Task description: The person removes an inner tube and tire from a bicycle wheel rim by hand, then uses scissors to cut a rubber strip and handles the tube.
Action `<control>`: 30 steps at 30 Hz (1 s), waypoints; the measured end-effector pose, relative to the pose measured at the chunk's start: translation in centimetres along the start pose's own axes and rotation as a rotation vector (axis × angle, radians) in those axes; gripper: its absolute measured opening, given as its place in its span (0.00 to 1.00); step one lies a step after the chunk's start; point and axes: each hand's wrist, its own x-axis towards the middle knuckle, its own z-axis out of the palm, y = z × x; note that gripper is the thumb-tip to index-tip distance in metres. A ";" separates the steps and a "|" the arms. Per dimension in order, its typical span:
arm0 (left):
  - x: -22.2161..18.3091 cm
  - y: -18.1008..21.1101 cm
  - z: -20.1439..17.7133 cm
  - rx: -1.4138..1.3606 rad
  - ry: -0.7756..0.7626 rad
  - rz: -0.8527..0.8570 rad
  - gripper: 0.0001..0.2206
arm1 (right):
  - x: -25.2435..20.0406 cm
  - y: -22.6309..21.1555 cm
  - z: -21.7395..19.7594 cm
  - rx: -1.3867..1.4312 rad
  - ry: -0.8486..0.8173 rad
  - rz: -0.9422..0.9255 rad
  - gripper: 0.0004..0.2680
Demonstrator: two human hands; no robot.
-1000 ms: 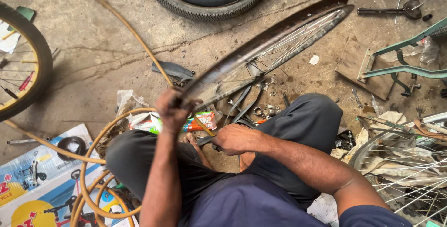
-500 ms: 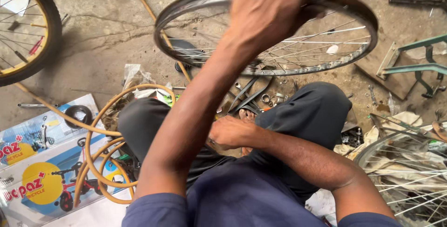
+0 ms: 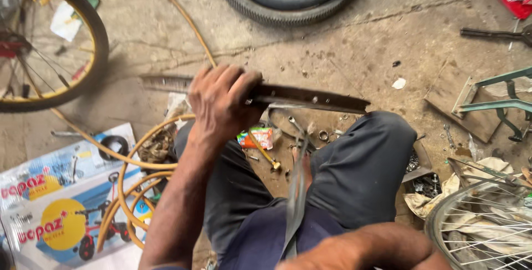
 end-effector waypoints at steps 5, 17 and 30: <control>-4.3 -1.7 -1.0 -0.074 0.123 -0.118 0.17 | -1.1 -2.8 -0.9 -0.213 0.185 0.081 0.05; -9.5 7.8 -3.9 -0.830 0.022 -0.308 0.18 | -1.7 -4.7 -4.4 -0.350 0.457 0.405 0.05; -2.3 4.2 -5.2 -0.365 -0.102 -0.500 0.10 | 2.8 -6.0 -9.8 -1.050 0.794 0.738 0.06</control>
